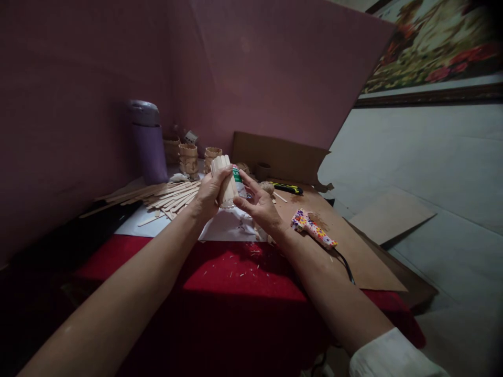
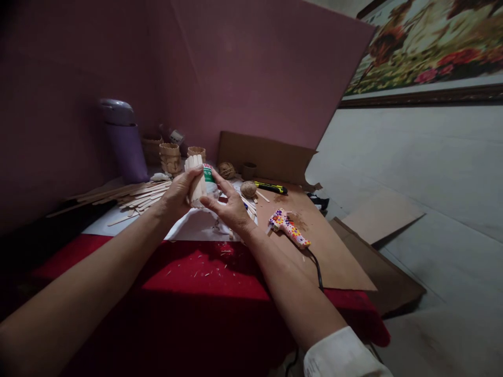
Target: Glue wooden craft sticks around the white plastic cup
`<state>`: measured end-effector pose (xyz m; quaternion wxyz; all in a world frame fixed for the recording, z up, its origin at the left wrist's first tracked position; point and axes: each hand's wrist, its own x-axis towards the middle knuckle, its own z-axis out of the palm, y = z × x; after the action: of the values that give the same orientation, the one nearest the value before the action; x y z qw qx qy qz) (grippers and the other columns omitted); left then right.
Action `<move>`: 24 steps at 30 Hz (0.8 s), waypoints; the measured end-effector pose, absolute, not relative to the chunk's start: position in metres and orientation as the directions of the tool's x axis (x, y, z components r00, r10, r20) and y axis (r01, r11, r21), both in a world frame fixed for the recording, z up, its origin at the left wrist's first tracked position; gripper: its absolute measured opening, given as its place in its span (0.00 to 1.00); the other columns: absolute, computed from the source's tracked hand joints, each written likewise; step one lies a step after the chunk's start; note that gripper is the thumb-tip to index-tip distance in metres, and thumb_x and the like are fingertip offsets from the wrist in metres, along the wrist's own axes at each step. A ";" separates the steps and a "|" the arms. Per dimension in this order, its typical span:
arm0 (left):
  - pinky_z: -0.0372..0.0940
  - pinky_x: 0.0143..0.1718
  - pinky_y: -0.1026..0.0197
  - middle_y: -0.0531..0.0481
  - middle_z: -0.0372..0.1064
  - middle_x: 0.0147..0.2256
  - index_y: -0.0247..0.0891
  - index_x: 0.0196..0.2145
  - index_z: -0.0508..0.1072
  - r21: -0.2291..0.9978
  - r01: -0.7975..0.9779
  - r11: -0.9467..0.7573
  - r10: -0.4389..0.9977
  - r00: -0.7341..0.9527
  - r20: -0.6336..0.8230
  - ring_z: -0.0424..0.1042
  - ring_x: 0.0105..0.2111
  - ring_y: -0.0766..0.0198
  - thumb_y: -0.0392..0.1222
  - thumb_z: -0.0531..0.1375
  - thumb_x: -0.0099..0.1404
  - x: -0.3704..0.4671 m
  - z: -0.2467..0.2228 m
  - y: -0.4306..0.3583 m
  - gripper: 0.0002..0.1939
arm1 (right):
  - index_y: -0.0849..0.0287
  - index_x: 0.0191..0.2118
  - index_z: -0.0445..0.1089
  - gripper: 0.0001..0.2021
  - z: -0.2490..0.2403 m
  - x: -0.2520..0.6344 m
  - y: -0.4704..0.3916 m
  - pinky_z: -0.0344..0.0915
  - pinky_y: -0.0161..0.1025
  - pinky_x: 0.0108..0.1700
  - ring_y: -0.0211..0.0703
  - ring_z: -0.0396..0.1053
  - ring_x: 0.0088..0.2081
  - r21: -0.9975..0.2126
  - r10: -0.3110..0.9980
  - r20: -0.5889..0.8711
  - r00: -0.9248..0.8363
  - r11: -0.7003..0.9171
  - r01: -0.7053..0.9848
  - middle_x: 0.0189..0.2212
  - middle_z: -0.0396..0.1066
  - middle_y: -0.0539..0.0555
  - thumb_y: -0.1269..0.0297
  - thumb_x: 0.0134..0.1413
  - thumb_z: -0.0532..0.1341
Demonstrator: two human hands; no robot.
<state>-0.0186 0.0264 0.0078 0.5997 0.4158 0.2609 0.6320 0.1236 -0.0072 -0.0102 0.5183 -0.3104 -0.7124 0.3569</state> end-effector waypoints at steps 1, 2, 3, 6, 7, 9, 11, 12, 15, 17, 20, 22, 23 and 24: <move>0.70 0.28 0.61 0.50 0.72 0.28 0.37 0.36 0.71 0.828 -0.537 -0.159 0.972 0.061 0.226 0.71 0.26 0.64 0.51 0.73 0.48 -0.018 0.008 0.026 0.23 | 0.41 0.67 0.62 0.40 -0.010 0.124 -0.007 0.65 0.55 0.63 0.56 0.60 0.66 -0.823 0.806 0.524 -0.275 0.562 0.078 0.69 0.58 0.49 0.42 0.48 0.70; 0.70 0.28 0.61 0.50 0.71 0.28 0.37 0.36 0.71 0.831 -0.528 -0.175 0.969 0.057 0.241 0.70 0.26 0.64 0.51 0.73 0.48 -0.018 0.008 0.025 0.23 | 0.40 0.67 0.62 0.40 -0.011 0.125 -0.007 0.65 0.55 0.63 0.55 0.59 0.67 -0.816 0.799 0.531 -0.281 0.572 0.083 0.70 0.57 0.48 0.42 0.48 0.70; 0.69 0.28 0.61 0.51 0.71 0.28 0.37 0.36 0.70 0.834 -0.518 -0.193 0.966 0.050 0.255 0.70 0.26 0.64 0.51 0.72 0.48 -0.018 0.008 0.024 0.23 | 0.39 0.67 0.62 0.40 -0.011 0.125 -0.007 0.65 0.54 0.63 0.55 0.58 0.67 -0.809 0.792 0.539 -0.287 0.582 0.086 0.70 0.57 0.48 0.42 0.48 0.70; 0.67 0.28 0.62 0.52 0.69 0.28 0.38 0.37 0.70 0.830 -0.509 -0.229 0.961 0.020 0.277 0.69 0.26 0.65 0.51 0.73 0.47 -0.017 0.010 0.022 0.24 | 0.39 0.65 0.65 0.36 -0.012 0.126 -0.006 0.65 0.52 0.63 0.53 0.57 0.68 -0.781 0.765 0.573 -0.295 0.619 0.088 0.69 0.58 0.48 0.43 0.50 0.69; 0.67 0.27 0.62 0.53 0.69 0.28 0.38 0.37 0.70 0.825 -0.515 -0.234 0.960 0.013 0.280 0.68 0.26 0.65 0.51 0.73 0.46 -0.017 0.010 0.022 0.25 | 0.39 0.64 0.66 0.34 -0.012 0.127 -0.006 0.65 0.52 0.63 0.53 0.57 0.68 -0.770 0.755 0.586 -0.294 0.632 0.086 0.69 0.59 0.48 0.43 0.51 0.69; 0.65 0.27 0.63 0.53 0.68 0.28 0.37 0.36 0.70 0.815 -0.527 -0.240 0.958 0.008 0.287 0.67 0.26 0.66 0.51 0.74 0.45 -0.016 0.010 0.020 0.26 | 0.40 0.62 0.69 0.32 -0.013 0.128 -0.004 0.65 0.52 0.63 0.52 0.57 0.68 -0.757 0.742 0.605 -0.290 0.648 0.079 0.67 0.62 0.50 0.44 0.51 0.69; 0.64 0.26 0.64 0.53 0.67 0.28 0.37 0.36 0.70 0.813 -0.529 -0.244 0.957 0.007 0.291 0.66 0.26 0.67 0.52 0.74 0.44 -0.014 0.010 0.019 0.26 | 0.41 0.60 0.71 0.31 -0.015 0.129 -0.002 0.66 0.53 0.62 0.53 0.58 0.67 -0.749 0.735 0.615 -0.285 0.658 0.078 0.66 0.63 0.52 0.43 0.49 0.70; 0.63 0.26 0.64 0.54 0.67 0.27 0.37 0.35 0.70 0.811 -0.530 -0.245 0.957 0.003 0.291 0.66 0.25 0.68 0.52 0.74 0.45 -0.013 0.010 0.018 0.26 | 0.41 0.60 0.72 0.32 -0.015 0.129 0.000 0.66 0.53 0.62 0.54 0.58 0.67 -0.747 0.734 0.617 -0.283 0.660 0.082 0.66 0.64 0.53 0.42 0.48 0.70; 0.62 0.25 0.65 0.54 0.67 0.28 0.36 0.35 0.70 0.802 -0.543 -0.250 0.955 -0.003 0.295 0.65 0.25 0.68 0.52 0.74 0.45 -0.011 0.008 0.018 0.26 | 0.42 0.59 0.73 0.32 -0.018 0.131 0.005 0.69 0.52 0.60 0.54 0.59 0.66 -0.743 0.730 0.621 -0.285 0.664 0.082 0.64 0.65 0.54 0.42 0.46 0.72; 0.63 0.26 0.65 0.53 0.68 0.28 0.36 0.35 0.71 0.794 -0.553 -0.252 0.955 -0.007 0.298 0.66 0.26 0.68 0.52 0.75 0.44 -0.011 0.006 0.019 0.26 | 0.41 0.58 0.73 0.30 -0.020 0.132 0.007 0.70 0.52 0.59 0.54 0.60 0.66 -0.742 0.723 0.628 -0.286 0.668 0.060 0.64 0.66 0.54 0.44 0.47 0.72; 0.62 0.26 0.65 0.53 0.67 0.28 0.36 0.35 0.71 0.792 -0.550 -0.265 0.954 -0.028 0.299 0.66 0.26 0.68 0.52 0.75 0.44 -0.010 0.004 0.021 0.27 | 0.40 0.57 0.74 0.28 -0.023 0.131 0.007 0.71 0.52 0.58 0.53 0.61 0.65 -0.741 0.718 0.638 -0.277 0.671 0.033 0.63 0.66 0.53 0.48 0.48 0.73; 0.62 0.26 0.65 0.54 0.67 0.28 0.36 0.35 0.71 0.792 -0.542 -0.281 0.948 -0.032 0.315 0.66 0.26 0.68 0.52 0.75 0.44 -0.011 0.004 0.021 0.26 | 0.39 0.57 0.74 0.29 -0.023 0.131 0.007 0.71 0.51 0.58 0.52 0.61 0.65 -0.741 0.722 0.635 -0.274 0.670 0.047 0.64 0.66 0.53 0.48 0.48 0.72; 0.62 0.26 0.65 0.54 0.67 0.28 0.36 0.35 0.71 0.790 -0.540 -0.290 0.945 -0.032 0.325 0.66 0.26 0.68 0.52 0.75 0.45 -0.011 0.004 0.021 0.26 | 0.39 0.58 0.73 0.29 -0.023 0.132 0.007 0.71 0.51 0.58 0.52 0.61 0.65 -0.739 0.722 0.633 -0.280 0.671 0.061 0.64 0.65 0.53 0.47 0.48 0.72; 0.63 0.26 0.65 0.54 0.67 0.28 0.36 0.35 0.71 0.788 -0.541 -0.295 0.943 -0.029 0.332 0.66 0.26 0.68 0.52 0.75 0.45 -0.011 0.005 0.020 0.26 | 0.39 0.59 0.72 0.30 -0.022 0.132 0.006 0.71 0.51 0.59 0.52 0.61 0.65 -0.734 0.719 0.631 -0.292 0.675 0.077 0.65 0.65 0.53 0.46 0.48 0.72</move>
<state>-0.0115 0.0205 0.0047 0.5465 0.4321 0.2325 0.6787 0.1319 0.0064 -0.0225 0.5317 -0.2672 -0.7449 0.3017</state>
